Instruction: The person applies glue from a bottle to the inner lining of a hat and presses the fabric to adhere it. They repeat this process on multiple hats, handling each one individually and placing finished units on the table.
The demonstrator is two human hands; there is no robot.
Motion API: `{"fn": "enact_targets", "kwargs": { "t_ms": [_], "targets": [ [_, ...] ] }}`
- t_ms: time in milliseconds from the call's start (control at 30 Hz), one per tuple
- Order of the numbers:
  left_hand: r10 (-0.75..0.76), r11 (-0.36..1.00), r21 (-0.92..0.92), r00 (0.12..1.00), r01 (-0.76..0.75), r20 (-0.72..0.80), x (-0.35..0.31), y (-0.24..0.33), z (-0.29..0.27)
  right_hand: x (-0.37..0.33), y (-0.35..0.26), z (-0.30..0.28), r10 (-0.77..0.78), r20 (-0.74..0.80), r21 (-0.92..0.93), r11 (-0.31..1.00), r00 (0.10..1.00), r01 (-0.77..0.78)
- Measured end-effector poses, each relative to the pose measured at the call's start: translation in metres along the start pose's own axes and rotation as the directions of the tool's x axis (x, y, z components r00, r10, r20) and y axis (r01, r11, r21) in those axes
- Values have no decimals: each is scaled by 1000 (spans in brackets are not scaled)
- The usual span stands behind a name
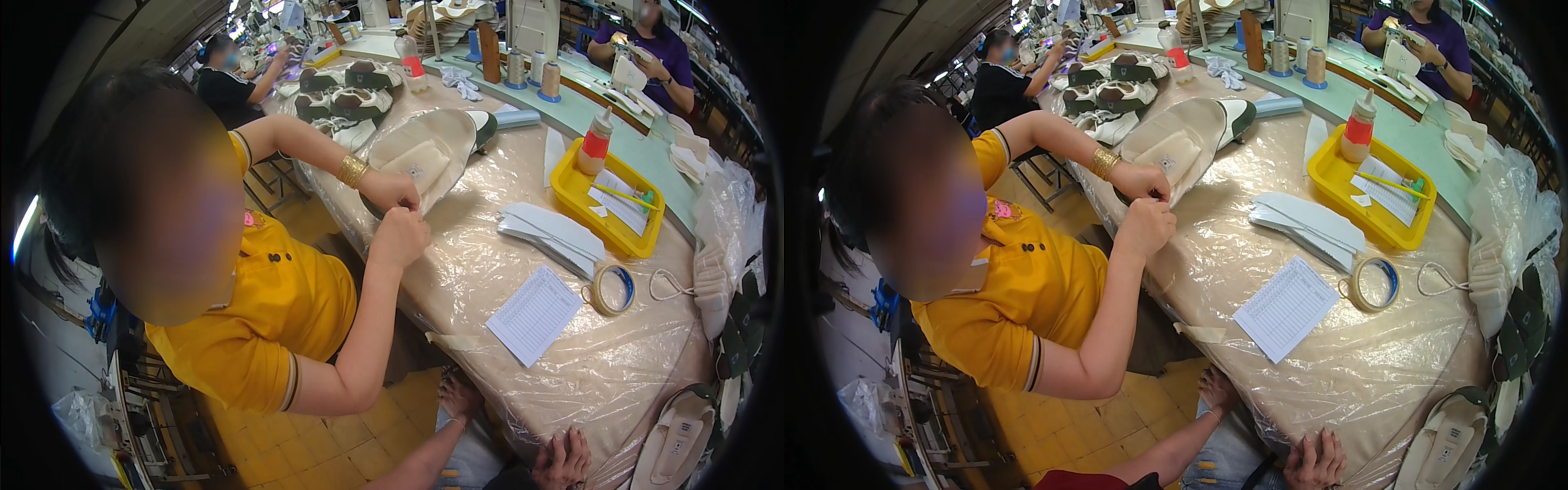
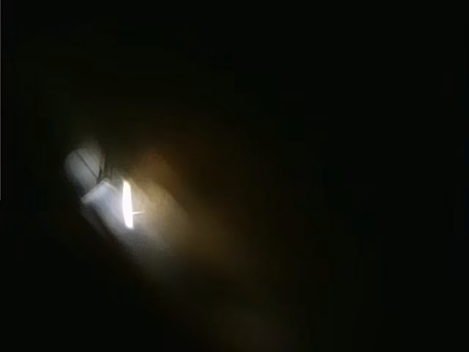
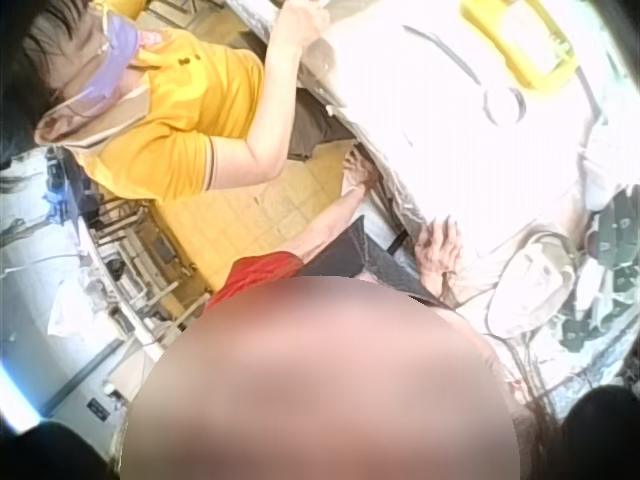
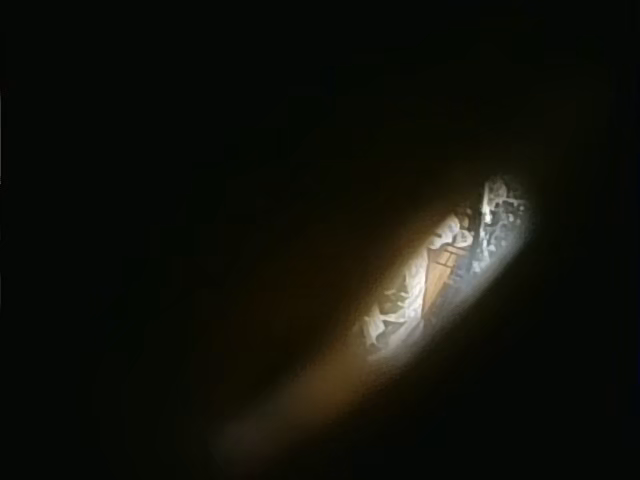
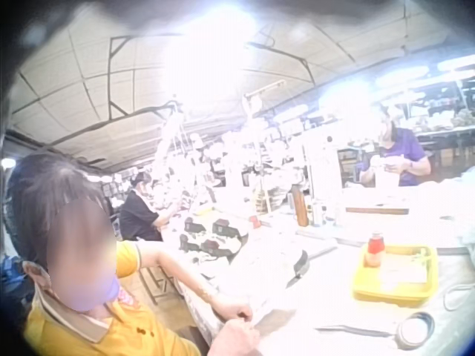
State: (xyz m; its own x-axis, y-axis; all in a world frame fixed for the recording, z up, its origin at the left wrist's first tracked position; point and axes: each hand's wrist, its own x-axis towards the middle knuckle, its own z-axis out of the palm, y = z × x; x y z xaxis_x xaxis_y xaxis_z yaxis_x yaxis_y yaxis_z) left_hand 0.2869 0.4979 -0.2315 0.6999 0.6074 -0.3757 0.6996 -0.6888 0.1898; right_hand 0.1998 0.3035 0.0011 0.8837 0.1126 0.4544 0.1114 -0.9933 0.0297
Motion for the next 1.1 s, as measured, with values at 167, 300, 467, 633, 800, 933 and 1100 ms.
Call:
{"fn": "enact_targets", "kwargs": {
  "t_ms": [167,300,467,633,800,933,1100],
  "targets": [
    [8,1000,19,1000,-8,11,0,-1,-1,-2,1,2,1,-6,10,1000,1000,-1],
    [25,999,21,1000,-25,19,1,-2,-1,-3,2,4,-2,-2,13,1000,1000,2],
    [16,999,52,1000,-16,-3,0,0,0,-3,2,2,2,9,12,1000,1000,-2],
    [27,999,43,999,-28,33,0,-2,-1,-2,1,1,11,12,10,1000,1000,-12],
    [47,997,64,997,-50,60,0,-6,3,0,1,1,6,3,10,1000,1000,-6],
    [56,996,67,998,-58,27,0,-8,10,1,0,-1,3,4,2,1000,1000,-3],
    [34,999,20,998,-35,61,3,-9,13,1,2,-1,-3,5,14,1000,1000,2]
  ]
}}
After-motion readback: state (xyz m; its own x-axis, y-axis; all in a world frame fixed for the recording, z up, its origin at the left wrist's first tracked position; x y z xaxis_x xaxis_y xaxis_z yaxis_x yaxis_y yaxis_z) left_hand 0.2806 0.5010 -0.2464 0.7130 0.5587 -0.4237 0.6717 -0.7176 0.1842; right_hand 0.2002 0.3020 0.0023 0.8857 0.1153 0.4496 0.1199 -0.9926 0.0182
